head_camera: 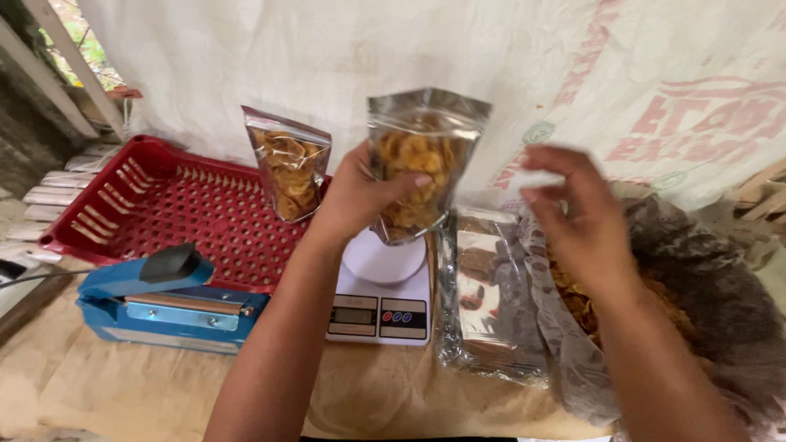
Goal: The person picks up chips by hand from a large plastic-lined bag and puts them into a small silver pouch, then places the pouch onto a digital scale.
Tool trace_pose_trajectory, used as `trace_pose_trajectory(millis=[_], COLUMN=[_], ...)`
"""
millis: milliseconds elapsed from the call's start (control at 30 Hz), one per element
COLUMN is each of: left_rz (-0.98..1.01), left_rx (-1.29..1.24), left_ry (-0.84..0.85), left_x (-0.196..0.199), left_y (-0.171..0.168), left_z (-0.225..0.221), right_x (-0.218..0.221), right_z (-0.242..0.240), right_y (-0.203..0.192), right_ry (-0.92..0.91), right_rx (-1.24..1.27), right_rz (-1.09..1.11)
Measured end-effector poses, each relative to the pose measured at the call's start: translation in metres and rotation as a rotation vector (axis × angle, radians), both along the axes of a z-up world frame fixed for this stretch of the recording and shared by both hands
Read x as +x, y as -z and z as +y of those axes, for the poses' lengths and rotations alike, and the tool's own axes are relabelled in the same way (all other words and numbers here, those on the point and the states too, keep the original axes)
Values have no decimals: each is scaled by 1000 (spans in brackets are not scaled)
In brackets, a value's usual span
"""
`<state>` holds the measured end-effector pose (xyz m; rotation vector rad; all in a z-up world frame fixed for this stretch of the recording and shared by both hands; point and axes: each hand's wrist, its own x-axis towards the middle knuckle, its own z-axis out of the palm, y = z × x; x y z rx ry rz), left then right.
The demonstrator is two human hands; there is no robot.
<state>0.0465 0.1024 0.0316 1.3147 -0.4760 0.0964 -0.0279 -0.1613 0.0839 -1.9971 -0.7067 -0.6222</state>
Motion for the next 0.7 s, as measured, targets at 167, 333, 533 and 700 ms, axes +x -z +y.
trace_pose_trajectory(millis=[167,333,533,700], left_rz=[11,0,25,3], left_rx=[-53,-50,-92,-97], left_ry=[-132,-133,-128,-101], left_x=[-6,-2,1,2], left_y=[8,30,53,55], left_z=[17,22,24,24], right_x=[-38,-71,-79,-80], right_z=[43,80,87,94], right_y=[85,156,179,182], right_ry=[112,-9,59,99], right_rx=[-312,-625,-681,-738], right_rz=[593,175,-24,-37])
